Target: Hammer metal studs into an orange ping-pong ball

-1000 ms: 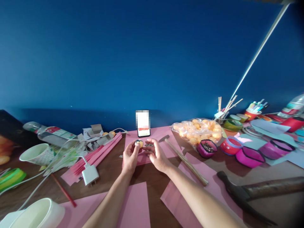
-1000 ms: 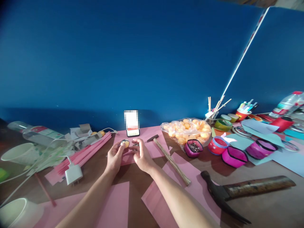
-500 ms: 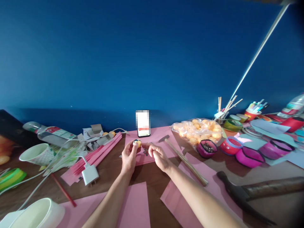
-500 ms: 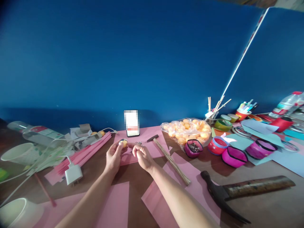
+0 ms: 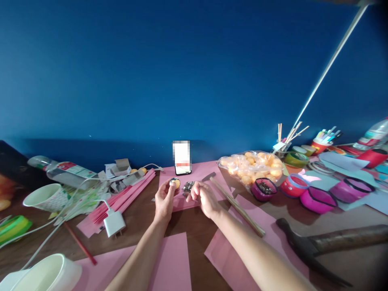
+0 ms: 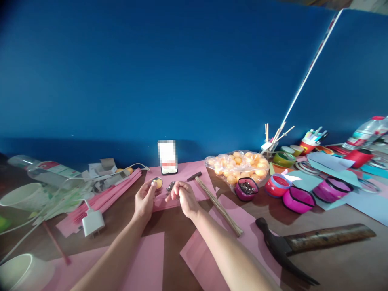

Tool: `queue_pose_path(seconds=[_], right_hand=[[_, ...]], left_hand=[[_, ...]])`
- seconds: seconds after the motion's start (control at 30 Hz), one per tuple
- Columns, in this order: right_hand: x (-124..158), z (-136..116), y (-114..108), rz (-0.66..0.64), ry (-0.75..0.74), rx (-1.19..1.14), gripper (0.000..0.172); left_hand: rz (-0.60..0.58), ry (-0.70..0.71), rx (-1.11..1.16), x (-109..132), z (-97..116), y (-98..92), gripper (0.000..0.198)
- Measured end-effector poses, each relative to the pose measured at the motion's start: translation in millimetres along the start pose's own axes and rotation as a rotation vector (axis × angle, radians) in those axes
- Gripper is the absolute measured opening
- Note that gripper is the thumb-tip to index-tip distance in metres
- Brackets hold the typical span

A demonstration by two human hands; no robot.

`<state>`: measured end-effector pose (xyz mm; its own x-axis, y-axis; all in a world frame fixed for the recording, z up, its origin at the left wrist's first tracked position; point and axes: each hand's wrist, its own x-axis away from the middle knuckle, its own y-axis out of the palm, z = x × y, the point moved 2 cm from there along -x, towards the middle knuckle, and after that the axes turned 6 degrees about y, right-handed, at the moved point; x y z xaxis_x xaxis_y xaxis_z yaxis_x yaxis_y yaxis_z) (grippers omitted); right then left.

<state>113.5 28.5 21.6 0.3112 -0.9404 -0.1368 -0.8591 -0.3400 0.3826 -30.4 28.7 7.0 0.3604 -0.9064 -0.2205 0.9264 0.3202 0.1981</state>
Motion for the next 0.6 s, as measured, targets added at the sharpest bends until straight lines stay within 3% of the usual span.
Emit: queue_pose_path(seconds=[0.13, 0.37, 0.5, 0.6], right_hand=[[-1, -2, -2, 0.028, -0.019, -0.051, 0.015], [-7, -5, -13, 0.234, -0.082, 0.001, 0.011], [-7, -10, -20, 0.427, -0.204, 0.424, 0.012], [-6, -9, -23, 0.484, -0.26, 0.832, 0.017]], left_hand=[[-0.002, -0.001, -0.003, -1, -1, 0.1, 0.043], [0.004, -0.049, 0.012, 0, -2, 0.0, 0.049], [-0.063, -0.035, -0.018, 1, 0, 2.0, 0.05], [-0.118, -0.021, -0.029, 3, 1, 4.3, 0.053]])
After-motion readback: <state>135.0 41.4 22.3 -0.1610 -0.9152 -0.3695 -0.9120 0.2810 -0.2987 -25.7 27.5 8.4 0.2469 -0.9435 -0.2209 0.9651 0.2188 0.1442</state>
